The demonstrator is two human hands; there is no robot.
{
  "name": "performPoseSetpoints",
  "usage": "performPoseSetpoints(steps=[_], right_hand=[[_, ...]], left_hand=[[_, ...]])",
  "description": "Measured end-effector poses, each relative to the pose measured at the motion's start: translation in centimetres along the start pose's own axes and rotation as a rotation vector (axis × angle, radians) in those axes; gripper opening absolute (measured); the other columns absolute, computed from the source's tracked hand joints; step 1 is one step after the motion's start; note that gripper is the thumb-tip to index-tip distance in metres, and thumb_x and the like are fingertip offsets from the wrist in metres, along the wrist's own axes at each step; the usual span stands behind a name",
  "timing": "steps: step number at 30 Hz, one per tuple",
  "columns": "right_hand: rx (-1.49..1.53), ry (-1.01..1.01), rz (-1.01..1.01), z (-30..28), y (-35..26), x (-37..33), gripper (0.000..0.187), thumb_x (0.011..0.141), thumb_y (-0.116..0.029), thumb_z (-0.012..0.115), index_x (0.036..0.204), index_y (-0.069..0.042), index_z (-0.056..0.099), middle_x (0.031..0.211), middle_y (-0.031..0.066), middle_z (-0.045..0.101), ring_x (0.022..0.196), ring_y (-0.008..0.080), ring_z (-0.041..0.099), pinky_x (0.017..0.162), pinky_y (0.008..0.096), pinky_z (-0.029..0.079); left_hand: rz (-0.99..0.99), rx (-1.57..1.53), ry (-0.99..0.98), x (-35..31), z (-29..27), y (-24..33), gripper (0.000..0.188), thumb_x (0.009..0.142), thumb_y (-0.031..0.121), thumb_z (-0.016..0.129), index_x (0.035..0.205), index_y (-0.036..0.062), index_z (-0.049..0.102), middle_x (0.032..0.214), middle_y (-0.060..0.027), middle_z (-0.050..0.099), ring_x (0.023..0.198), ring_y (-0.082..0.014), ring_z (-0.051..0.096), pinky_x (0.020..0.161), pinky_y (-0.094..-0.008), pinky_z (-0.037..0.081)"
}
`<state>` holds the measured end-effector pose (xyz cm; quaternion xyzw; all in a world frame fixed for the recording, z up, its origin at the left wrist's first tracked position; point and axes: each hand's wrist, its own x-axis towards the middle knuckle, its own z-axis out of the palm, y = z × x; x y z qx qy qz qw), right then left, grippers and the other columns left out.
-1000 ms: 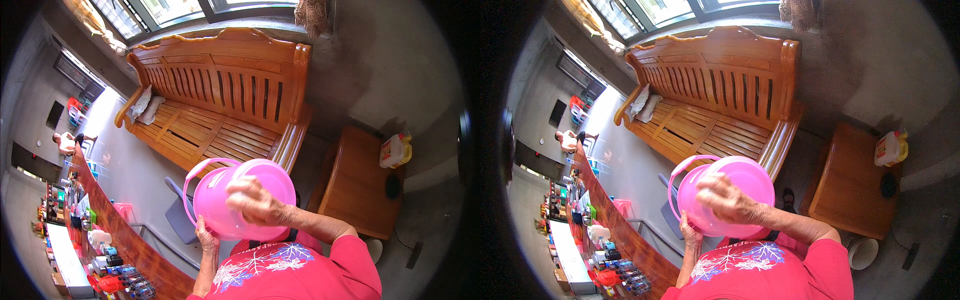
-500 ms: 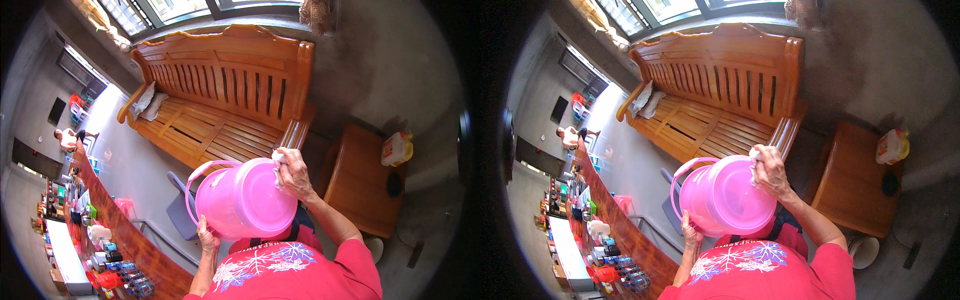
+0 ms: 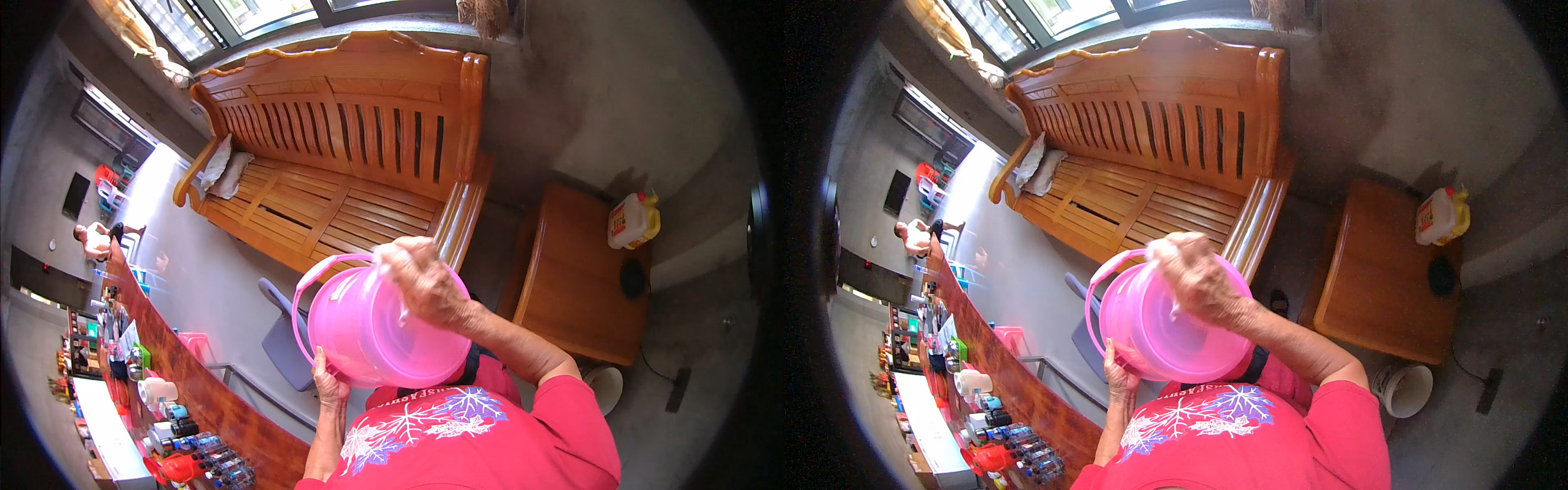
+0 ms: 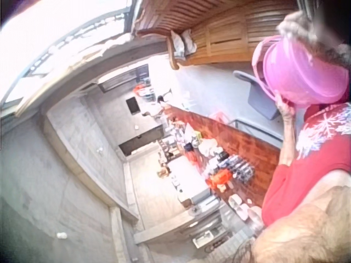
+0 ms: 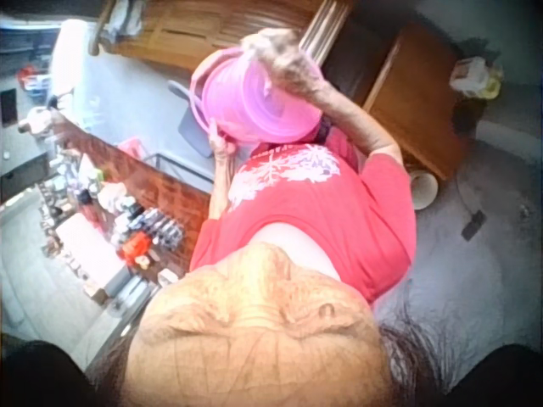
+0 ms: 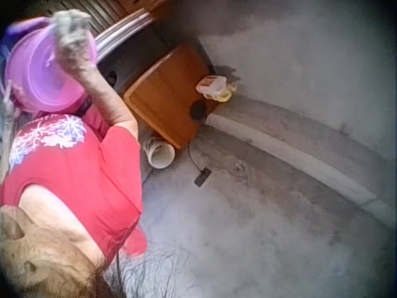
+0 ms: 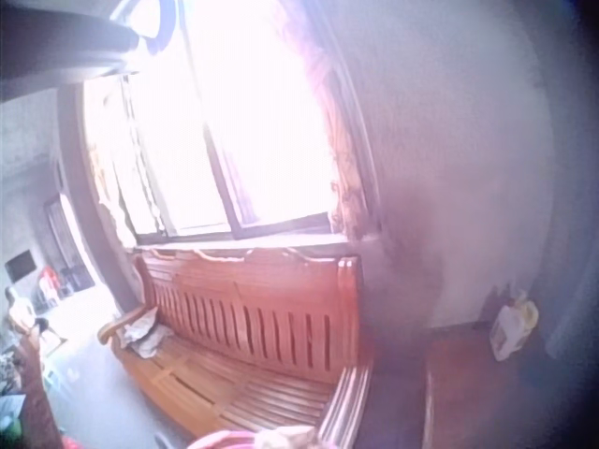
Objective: The person wipes the inside and outside of a pink plastic lid and a pink plastic bucket using a white cloth. The person then wipes the surface of a wooden table with the same cloth.
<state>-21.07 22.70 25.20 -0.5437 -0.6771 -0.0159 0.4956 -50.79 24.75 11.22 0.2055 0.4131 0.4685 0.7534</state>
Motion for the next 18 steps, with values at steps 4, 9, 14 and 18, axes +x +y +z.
performPoseSetpoints(steps=[4,9,14,18], right_hand=[[-0.228,-0.142,0.226,-1.1,1.6,-4.1,0.044,0.076,-0.007,0.062,0.116,0.007,0.05,0.113,0.0215,0.049,0.104,0.0371,0.046,0.091,0.0428,0.04],[-0.29,-0.223,0.187,-3.6,-1.7,-7.8,0.065,0.065,-0.01,0.074,0.121,0.009,0.046,0.119,0.0256,0.044,0.108,0.0364,0.045,0.092,0.0423,0.041],[0.107,-0.198,-0.008,-3.1,-4.1,-7.2,0.041,0.076,0.0,0.063,0.116,0.005,0.054,0.118,0.0224,0.051,0.109,0.0368,0.049,0.09,0.0419,0.044],[-0.153,0.134,0.067,-2.1,-0.8,-4.8,0.04,0.073,0.003,0.064,0.112,0.002,0.053,0.109,0.0171,0.054,0.104,0.0344,0.051,0.088,0.0444,0.043]], left_hand=[[-0.045,-0.096,0.047,-0.7,-0.6,0.0,0.028,0.096,0.027,0.049,0.111,0.0049,0.057,0.106,-0.0075,0.063,0.097,-0.0204,0.061,0.086,-0.0363,0.05],[0.029,-0.009,0.082,-0.7,-0.2,0.1,0.028,0.096,0.027,0.049,0.112,0.0047,0.057,0.107,-0.0075,0.063,0.098,-0.0209,0.06,0.087,-0.0369,0.049],[-0.001,-0.021,0.076,-1.0,1.4,0.8,0.027,0.096,0.027,0.049,0.11,0.0052,0.058,0.106,-0.0068,0.063,0.097,-0.0204,0.061,0.087,-0.0358,0.049],[-0.009,-0.014,-0.003,-0.6,0.8,0.4,0.028,0.096,0.027,0.05,0.111,0.0051,0.058,0.107,-0.0069,0.063,0.099,-0.0199,0.06,0.088,-0.0354,0.049]])
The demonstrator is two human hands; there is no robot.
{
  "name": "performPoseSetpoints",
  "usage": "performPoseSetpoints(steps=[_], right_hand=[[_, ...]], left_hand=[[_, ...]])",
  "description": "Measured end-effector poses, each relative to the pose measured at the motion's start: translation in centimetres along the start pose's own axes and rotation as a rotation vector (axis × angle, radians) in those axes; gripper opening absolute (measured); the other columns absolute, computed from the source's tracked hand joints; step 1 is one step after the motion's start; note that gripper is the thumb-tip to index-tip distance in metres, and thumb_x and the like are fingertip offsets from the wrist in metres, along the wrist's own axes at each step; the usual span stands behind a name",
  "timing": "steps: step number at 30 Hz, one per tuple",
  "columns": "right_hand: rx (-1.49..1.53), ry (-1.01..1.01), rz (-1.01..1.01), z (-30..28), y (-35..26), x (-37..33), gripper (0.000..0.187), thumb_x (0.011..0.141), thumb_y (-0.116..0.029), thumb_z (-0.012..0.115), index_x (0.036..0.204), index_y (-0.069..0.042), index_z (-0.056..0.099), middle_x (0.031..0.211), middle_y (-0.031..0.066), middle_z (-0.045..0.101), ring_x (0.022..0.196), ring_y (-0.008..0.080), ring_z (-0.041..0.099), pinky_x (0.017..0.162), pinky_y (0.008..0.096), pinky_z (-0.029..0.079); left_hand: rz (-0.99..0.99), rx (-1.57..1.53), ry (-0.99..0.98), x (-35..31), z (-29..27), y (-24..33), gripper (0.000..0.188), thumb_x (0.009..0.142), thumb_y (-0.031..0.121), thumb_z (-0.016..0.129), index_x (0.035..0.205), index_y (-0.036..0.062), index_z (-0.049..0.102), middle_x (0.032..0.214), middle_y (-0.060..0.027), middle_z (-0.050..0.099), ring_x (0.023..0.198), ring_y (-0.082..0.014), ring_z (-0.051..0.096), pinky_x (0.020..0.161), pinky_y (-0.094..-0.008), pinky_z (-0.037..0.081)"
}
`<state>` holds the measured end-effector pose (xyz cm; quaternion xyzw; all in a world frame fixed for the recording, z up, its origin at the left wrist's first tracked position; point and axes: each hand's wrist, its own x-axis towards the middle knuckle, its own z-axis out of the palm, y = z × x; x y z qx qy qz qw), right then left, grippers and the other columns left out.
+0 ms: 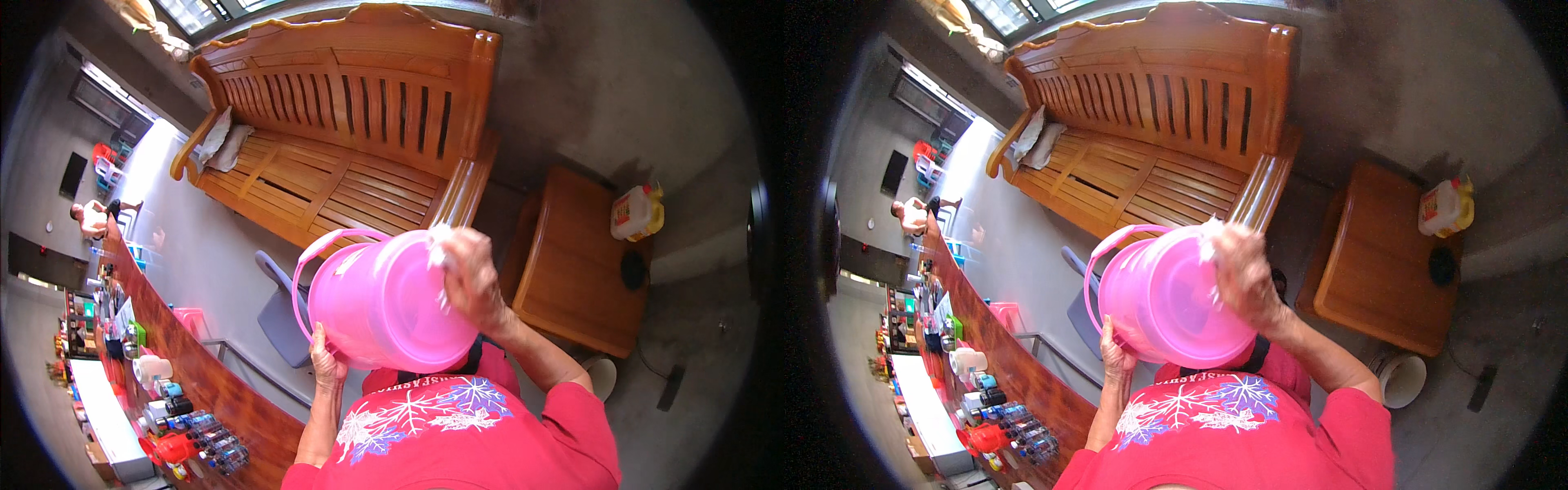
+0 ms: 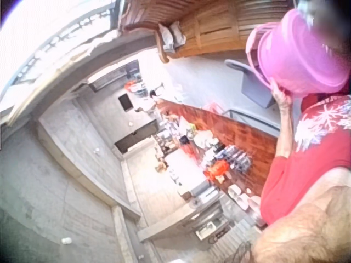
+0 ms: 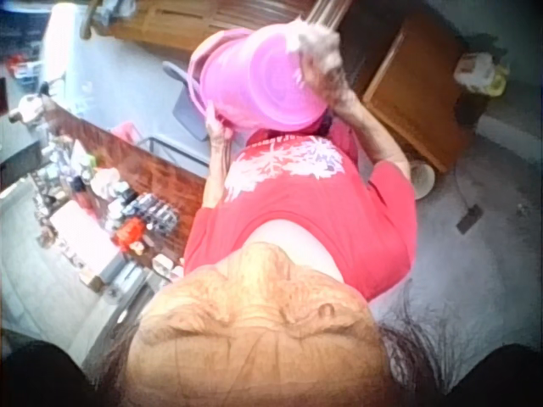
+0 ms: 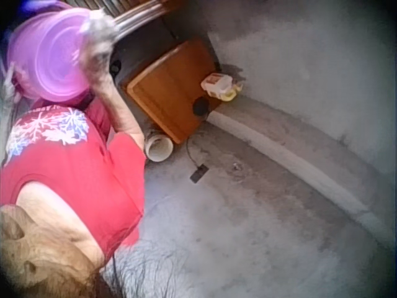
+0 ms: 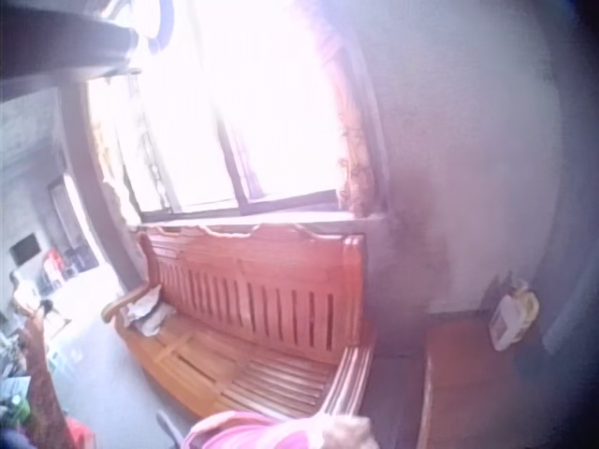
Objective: The person wipes the inside and outside of a pink plastic lid and a pink plastic bucket using a white cloth. The person then wipes the surface of a wooden table with the same cloth.
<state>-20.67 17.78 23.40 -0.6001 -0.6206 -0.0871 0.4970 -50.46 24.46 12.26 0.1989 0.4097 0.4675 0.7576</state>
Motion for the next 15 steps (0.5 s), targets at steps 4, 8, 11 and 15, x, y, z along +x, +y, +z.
performPoseSetpoints(steps=[4,8,11,15], right_hand=[[0.159,0.065,0.274,2.7,2.2,1.5,0.033,0.074,0.004,0.062,0.105,0.003,0.052,0.103,0.0194,0.052,0.1,0.0358,0.051,0.086,0.041,0.043],[0.358,-0.049,0.116,3.2,-0.1,3.4,0.036,0.075,0.004,0.062,0.109,-0.001,0.053,0.105,0.0174,0.054,0.099,0.0338,0.051,0.087,0.0416,0.042],[0.514,-0.234,-0.061,2.2,-2.3,2.4,0.044,0.07,0.003,0.064,0.113,-0.005,0.057,0.115,0.0148,0.054,0.105,0.0329,0.05,0.091,0.0422,0.04],[0.694,-0.417,-0.175,0.4,-4.0,-0.8,0.044,0.073,0.001,0.063,0.116,-0.006,0.058,0.117,0.0134,0.052,0.108,0.0325,0.048,0.093,0.0441,0.039]], left_hand=[[-0.009,0.038,-0.015,-0.5,1.5,0.2,0.029,0.096,0.027,0.05,0.113,0.0042,0.057,0.109,-0.0073,0.063,0.1,-0.0192,0.06,0.089,-0.0348,0.048],[-0.037,0.031,-0.007,-0.3,0.9,0.0,0.031,0.095,0.027,0.051,0.114,0.0028,0.057,0.11,-0.0077,0.063,0.099,-0.0191,0.06,0.089,-0.0348,0.048],[-0.086,0.06,-0.004,0.0,0.3,-0.1,0.031,0.095,0.027,0.052,0.112,0.0023,0.057,0.108,-0.0084,0.063,0.098,-0.0192,0.061,0.088,-0.035,0.049],[-0.128,0.015,0.062,0.8,-0.9,-0.8,0.032,0.096,0.031,0.048,0.112,0.0045,0.056,0.105,-0.0097,0.064,0.092,-0.0236,0.063,0.082,-0.0396,0.053]])
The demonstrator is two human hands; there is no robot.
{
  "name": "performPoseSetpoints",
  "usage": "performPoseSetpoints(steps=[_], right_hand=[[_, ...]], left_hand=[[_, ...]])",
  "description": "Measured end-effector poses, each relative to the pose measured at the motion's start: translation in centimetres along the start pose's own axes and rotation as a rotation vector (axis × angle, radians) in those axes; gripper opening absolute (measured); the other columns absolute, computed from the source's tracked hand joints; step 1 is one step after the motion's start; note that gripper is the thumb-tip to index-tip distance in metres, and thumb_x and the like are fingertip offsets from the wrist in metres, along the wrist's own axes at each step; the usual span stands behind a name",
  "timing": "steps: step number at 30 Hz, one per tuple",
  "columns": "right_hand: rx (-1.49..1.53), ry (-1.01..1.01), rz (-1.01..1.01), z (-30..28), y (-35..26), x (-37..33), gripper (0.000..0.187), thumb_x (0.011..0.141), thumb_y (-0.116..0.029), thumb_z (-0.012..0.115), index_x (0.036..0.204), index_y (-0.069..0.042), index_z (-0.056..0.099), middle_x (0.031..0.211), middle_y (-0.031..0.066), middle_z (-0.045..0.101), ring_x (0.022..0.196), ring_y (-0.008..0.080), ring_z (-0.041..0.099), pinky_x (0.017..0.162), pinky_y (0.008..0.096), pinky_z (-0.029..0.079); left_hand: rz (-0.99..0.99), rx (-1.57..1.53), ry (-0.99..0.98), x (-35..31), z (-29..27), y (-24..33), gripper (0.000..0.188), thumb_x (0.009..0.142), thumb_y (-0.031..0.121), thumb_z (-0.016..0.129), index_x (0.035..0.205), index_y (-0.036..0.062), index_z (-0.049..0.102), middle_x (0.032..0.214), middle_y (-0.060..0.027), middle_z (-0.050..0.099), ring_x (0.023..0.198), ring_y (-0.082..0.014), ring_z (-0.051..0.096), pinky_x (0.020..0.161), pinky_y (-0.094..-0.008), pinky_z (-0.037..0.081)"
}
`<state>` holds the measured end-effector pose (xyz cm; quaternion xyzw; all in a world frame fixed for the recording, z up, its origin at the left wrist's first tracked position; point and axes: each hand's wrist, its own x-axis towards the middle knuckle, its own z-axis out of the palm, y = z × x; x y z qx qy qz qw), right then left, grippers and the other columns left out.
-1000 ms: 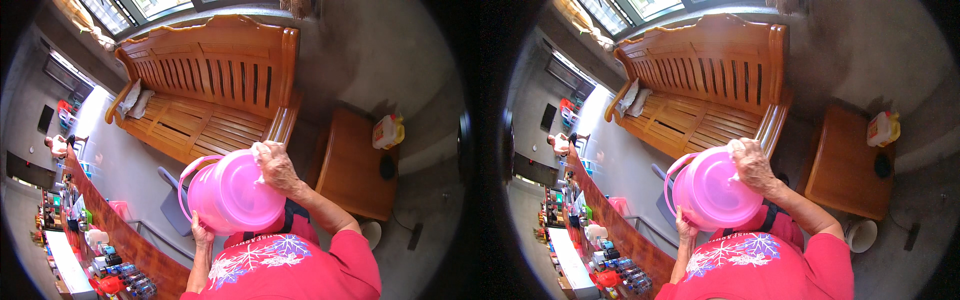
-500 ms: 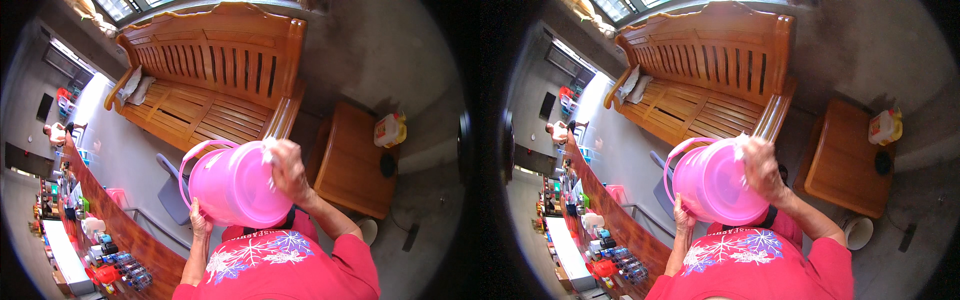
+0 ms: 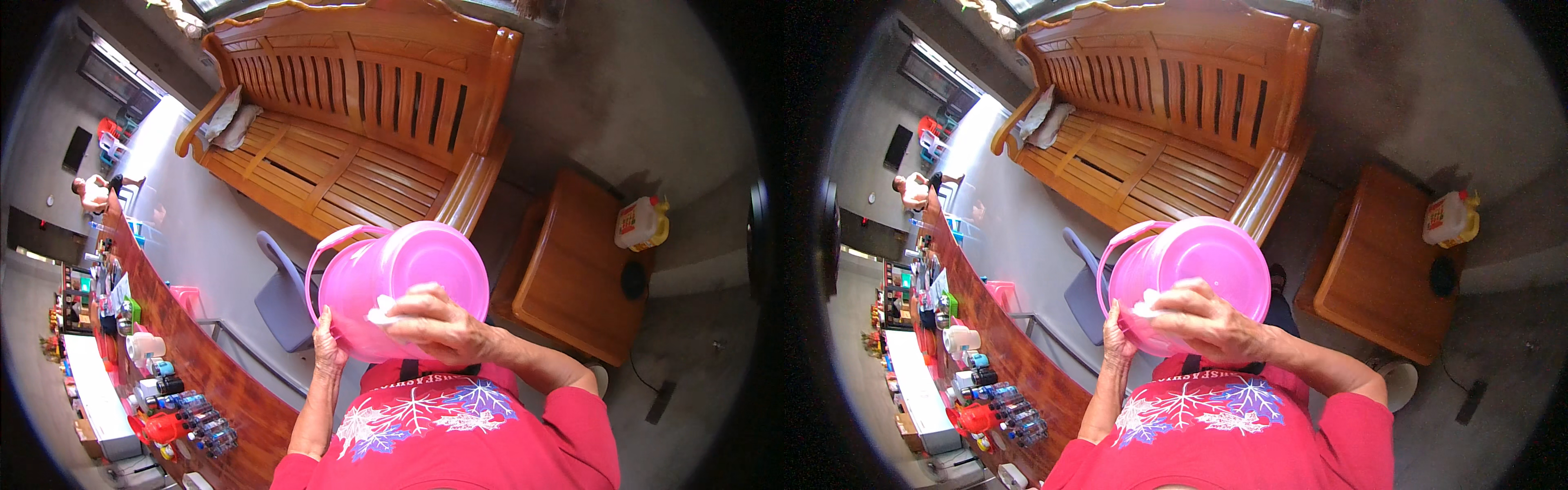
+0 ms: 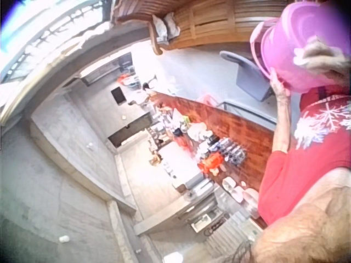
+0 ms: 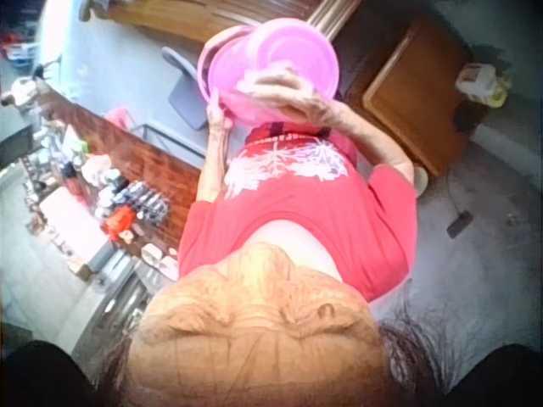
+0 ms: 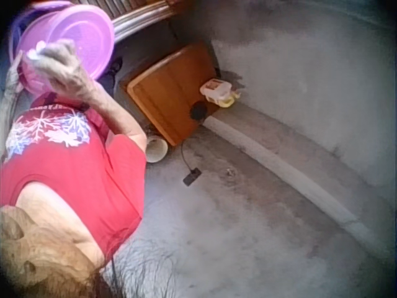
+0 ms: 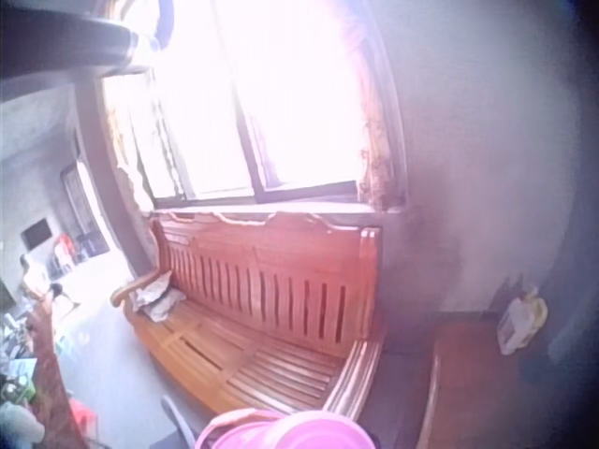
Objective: The person wipes the inside and outside of a pink plastic lid and a pink plastic bucket using a white cloth. The person then wipes the surface of a wooden table with the same cloth.
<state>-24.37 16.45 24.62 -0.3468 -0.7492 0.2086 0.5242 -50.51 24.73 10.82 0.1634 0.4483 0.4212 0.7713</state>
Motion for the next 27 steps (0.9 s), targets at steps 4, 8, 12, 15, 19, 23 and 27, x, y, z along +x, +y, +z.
performPoseSetpoints(steps=[4,8,12,15,19,23,27], right_hand=[[0.108,-0.096,0.202,-2.8,-1.1,-4.6,0.047,0.068,0.005,0.065,0.113,-0.009,0.063,0.119,0.0116,0.054,0.11,0.0281,0.051,0.092,0.04,0.042],[-0.308,0.083,0.437,-5.2,0.0,-8.5,0.041,0.067,0.004,0.064,0.107,-0.007,0.063,0.105,0.0134,0.055,0.098,0.0299,0.055,0.086,0.0379,0.046],[-0.534,0.385,0.497,-4.7,2.8,-9.1,0.039,0.07,0.002,0.066,0.109,-0.002,0.06,0.102,0.0156,0.053,0.093,0.0312,0.053,0.08,0.0391,0.046],[-0.567,0.408,0.522,-3.3,2.6,-8.1,0.041,0.07,0.003,0.066,0.11,-0.001,0.06,0.105,0.0166,0.052,0.098,0.0321,0.052,0.083,0.0392,0.046],[-0.311,0.358,0.333,-1.3,-1.0,-5.7,0.045,0.067,0.007,0.065,0.111,-0.002,0.06,0.109,0.0166,0.054,0.101,0.0327,0.053,0.085,0.0392,0.046],[-0.287,0.338,0.144,-2.2,-2.3,-3.5,0.04,0.068,0.005,0.065,0.107,-0.002,0.061,0.106,0.0158,0.054,0.098,0.0314,0.053,0.081,0.0403,0.045],[-0.475,0.391,0.152,-5.6,0.8,-2.7,0.032,0.073,0.001,0.065,0.105,-0.003,0.061,0.104,0.0145,0.054,0.093,0.0304,0.052,0.081,0.04,0.043]], left_hand=[[-0.02,0.001,-0.032,0.3,-1.5,-0.2,0.032,0.096,0.032,0.049,0.112,0.0051,0.056,0.104,-0.0109,0.064,0.092,-0.025,0.063,0.084,-0.0418,0.052],[-0.067,0.02,-0.063,0.1,0.0,0.3,0.032,0.094,0.028,0.053,0.113,0.0018,0.057,0.108,-0.0085,0.063,0.097,-0.0205,0.062,0.086,-0.0363,0.05],[-0.067,0.095,-0.094,0.0,2.0,-0.1,0.032,0.094,0.027,0.053,0.113,0.0015,0.057,0.108,-0.009,0.063,0.097,-0.0205,0.062,0.087,-0.0358,0.05],[-0.089,0.076,-0.087,0.4,2.1,-0.5,0.031,0.094,0.026,0.054,0.112,0.0014,0.057,0.108,-0.0091,0.064,0.097,-0.0203,0.062,0.087,-0.0352,0.05],[-0.048,0.177,-0.049,0.2,2.7,-1.0,0.03,0.094,0.026,0.054,0.111,0.0016,0.058,0.106,-0.0079,0.064,0.095,-0.0187,0.062,0.085,-0.0339,0.05],[-0.017,0.186,-0.056,-0.5,5.1,-2.0,0.028,0.094,0.026,0.054,0.109,0.0028,0.059,0.103,-0.006,0.064,0.091,-0.0161,0.062,0.082,-0.0321,0.05],[-0.008,0.24,-0.079,-1.7,7.2,-3.4,0.026,0.094,0.025,0.054,0.108,0.0029,0.06,0.1,-0.0056,0.065,0.088,-0.0156,0.062,0.08,-0.0315,0.05]])
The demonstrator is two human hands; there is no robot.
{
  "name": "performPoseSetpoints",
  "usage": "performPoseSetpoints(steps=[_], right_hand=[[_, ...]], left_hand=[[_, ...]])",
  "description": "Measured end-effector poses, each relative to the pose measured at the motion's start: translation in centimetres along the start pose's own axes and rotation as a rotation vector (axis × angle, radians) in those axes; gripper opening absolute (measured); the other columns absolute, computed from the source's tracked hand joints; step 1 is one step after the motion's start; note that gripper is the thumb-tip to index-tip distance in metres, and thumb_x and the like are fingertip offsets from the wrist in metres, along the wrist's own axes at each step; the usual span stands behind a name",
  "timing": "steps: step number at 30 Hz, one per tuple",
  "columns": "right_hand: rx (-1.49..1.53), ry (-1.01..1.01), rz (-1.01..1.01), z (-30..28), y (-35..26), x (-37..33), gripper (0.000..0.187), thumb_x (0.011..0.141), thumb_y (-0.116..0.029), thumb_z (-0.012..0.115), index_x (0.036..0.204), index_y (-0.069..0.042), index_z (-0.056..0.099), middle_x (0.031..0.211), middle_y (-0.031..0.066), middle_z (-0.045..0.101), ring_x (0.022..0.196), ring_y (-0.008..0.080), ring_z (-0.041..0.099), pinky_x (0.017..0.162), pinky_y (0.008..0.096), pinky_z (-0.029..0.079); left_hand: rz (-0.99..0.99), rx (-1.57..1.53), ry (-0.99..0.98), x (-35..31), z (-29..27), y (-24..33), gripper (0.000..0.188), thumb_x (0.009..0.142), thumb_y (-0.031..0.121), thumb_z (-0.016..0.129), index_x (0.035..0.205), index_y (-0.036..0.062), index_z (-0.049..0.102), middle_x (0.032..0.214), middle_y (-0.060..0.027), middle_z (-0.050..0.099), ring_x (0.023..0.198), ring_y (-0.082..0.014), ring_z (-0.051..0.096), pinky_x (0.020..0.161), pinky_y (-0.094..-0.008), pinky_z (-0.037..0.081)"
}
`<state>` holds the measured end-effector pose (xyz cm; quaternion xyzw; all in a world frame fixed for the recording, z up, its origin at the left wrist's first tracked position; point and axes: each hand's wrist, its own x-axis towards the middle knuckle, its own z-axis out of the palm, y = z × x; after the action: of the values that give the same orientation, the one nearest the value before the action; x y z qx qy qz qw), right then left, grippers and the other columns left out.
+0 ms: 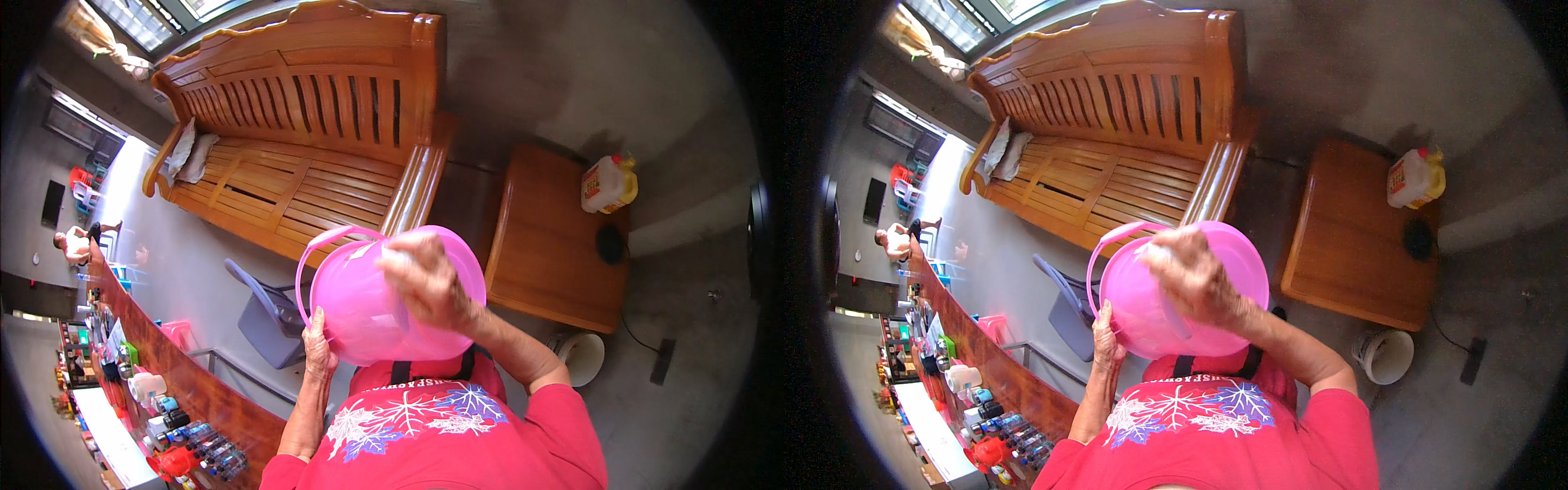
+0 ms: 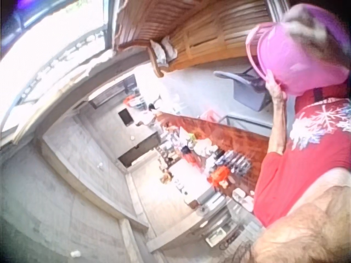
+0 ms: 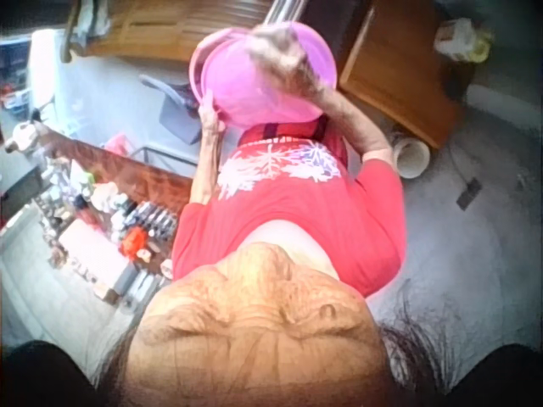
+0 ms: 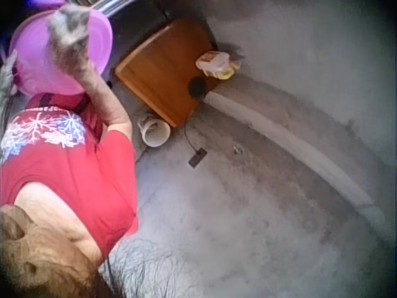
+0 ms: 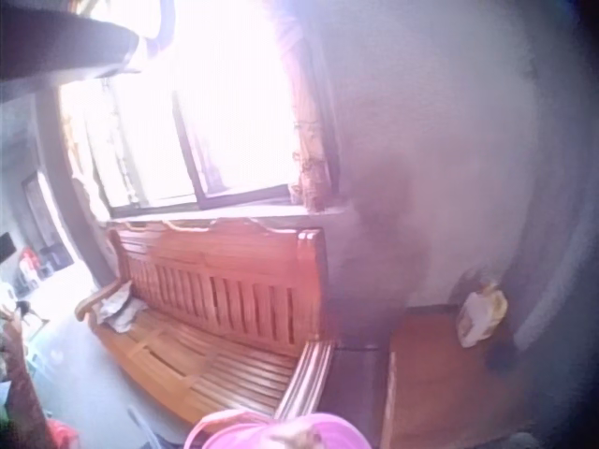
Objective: The person wipes the inside and outside of a pink plastic lid and a pink plastic bucket using a white cloth. The person then wipes the surface of a wooden table with the same cloth.
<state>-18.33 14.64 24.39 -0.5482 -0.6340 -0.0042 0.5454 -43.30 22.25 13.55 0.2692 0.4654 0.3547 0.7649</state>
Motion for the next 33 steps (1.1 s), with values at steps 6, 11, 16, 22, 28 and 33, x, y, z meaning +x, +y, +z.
performPoseSetpoints(steps=[6,11,16,22,28,33], right_hand=[[-0.291,0.161,0.376,-3.5,6.9,-4.1,0.027,0.078,0.002,0.056,0.105,0.003,0.059,0.103,0.0168,0.053,0.098,0.032,0.051,0.087,0.0417,0.042],[-0.435,0.008,0.392,-7.4,6.5,-11.3,0.048,0.075,0.004,0.053,0.122,0.009,0.045,0.114,0.0229,0.044,0.101,0.0345,0.048,0.092,0.0426,0.037],[-0.473,-0.309,0.439,-12.9,3.8,-15.2,0.043,0.078,0.001,0.052,0.119,0.011,0.046,0.116,0.0251,0.043,0.101,0.0372,0.047,0.09,0.0434,0.04],[-0.018,-0.134,0.638,-19.4,3.8,-12.1,0.028,0.082,0.003,0.046,0.107,0.002,0.057,0.101,0.0185,0.052,0.097,0.0311,0.055,0.082,0.04,0.047],[0.144,-0.037,0.611,-15.1,6.0,-11.5,0.04,0.082,0.0,0.048,0.123,0.0,0.051,0.12,0.0213,0.043,0.111,0.0352,0.046,0.095,0.038,0.04],[0.355,-0.352,0.407,-18.1,0.7,-12.6,0.034,0.076,0.012,0.057,0.107,-0.002,0.059,0.116,0.0168,0.049,0.105,0.0297,0.055,0.087,0.0334,0.046]], left_hand=[[0.021,0.027,0.008,-1.3,2.6,-2.1,0.026,0.094,0.024,0.055,0.107,0.0023,0.06,0.097,-0.0057,0.065,0.085,-0.0152,0.063,0.076,-0.0305,0.051],[0.04,0.037,0.061,-2.6,4.0,-4.4,0.026,0.093,0.023,0.056,0.106,0.0018,0.06,0.097,-0.0054,0.065,0.083,-0.0144,0.063,0.075,-0.0294,0.051],[0.056,0.082,0.078,-4.0,5.8,-6.1,0.025,0.093,0.024,0.055,0.106,0.0022,0.06,0.095,-0.0046,0.065,0.082,-0.013,0.062,0.074,-0.0276,0.05],[0.102,0.094,0.095,-6.1,9.1,-7.5,0.026,0.094,0.024,0.055,0.106,0.0021,0.06,0.094,-0.0048,0.065,0.08,-0.0117,0.061,0.072,-0.0262,0.05],[0.119,0.045,0.151,-7.6,10.4,-10.0,0.021,0.093,0.027,0.056,0.096,0.0065,0.06,0.076,-0.0011,0.062,0.063,-0.0095,0.058,0.057,-0.0239,0.049],[0.163,0.114,0.363,-9.6,9.9,-10.4,0.032,0.087,0.04,0.063,0.074,0.012,0.056,0.055,-0.0004,0.053,0.039,-0.0111,0.05,0.034,-0.0245,0.042]])
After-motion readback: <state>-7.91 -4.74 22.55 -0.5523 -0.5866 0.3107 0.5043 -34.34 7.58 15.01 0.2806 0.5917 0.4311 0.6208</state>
